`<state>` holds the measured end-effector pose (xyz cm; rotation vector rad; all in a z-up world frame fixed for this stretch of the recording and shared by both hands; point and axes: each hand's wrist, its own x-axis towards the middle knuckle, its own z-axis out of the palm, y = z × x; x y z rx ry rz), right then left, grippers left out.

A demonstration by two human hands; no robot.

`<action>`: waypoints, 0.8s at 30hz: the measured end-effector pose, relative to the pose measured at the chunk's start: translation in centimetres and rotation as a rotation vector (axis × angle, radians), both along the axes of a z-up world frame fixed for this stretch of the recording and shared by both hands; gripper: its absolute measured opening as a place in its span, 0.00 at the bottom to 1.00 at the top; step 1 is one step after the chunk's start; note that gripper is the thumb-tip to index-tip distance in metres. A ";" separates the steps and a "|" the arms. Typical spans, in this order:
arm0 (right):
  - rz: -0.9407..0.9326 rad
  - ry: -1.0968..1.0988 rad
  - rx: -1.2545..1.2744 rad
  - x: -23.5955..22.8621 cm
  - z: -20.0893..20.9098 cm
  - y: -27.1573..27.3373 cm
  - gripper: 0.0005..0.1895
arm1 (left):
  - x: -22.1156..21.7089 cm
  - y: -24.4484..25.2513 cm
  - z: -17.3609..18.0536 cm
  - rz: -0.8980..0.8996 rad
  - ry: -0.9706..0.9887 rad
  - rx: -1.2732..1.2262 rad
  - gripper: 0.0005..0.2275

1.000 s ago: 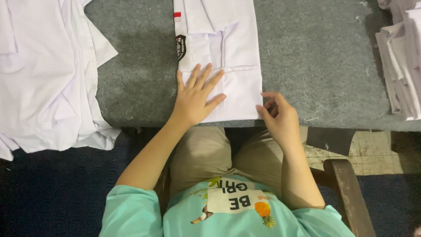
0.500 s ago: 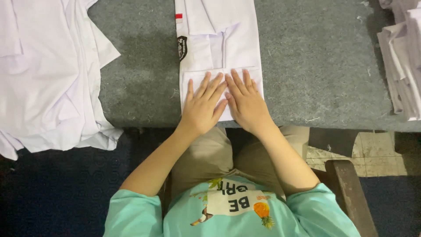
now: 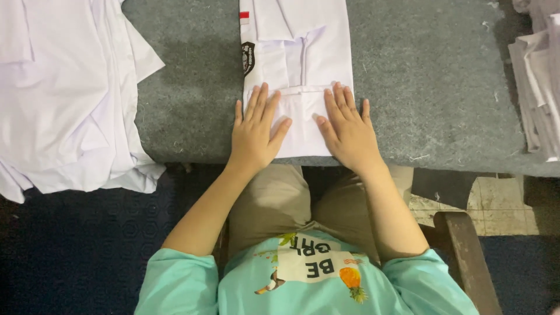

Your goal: A person carefully folds a white short-sleeved uniform shirt on a work table, smoothing the fabric between each fold.

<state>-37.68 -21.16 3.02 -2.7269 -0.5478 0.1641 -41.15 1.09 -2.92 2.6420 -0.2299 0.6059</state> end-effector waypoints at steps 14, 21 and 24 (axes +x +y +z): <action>-0.241 -0.309 0.489 4.3 -4.0 -4.3 0.05 | 3.0 5.6 0.3 0.114 -0.042 -0.380 0.06; -0.304 -0.201 0.579 5.6 -4.2 -4.0 0.08 | 2.7 4.8 2.1 0.164 0.093 -0.591 0.09; -0.334 -0.192 0.494 5.8 -3.1 -3.6 0.05 | 2.8 4.9 1.7 0.178 0.085 -0.592 0.06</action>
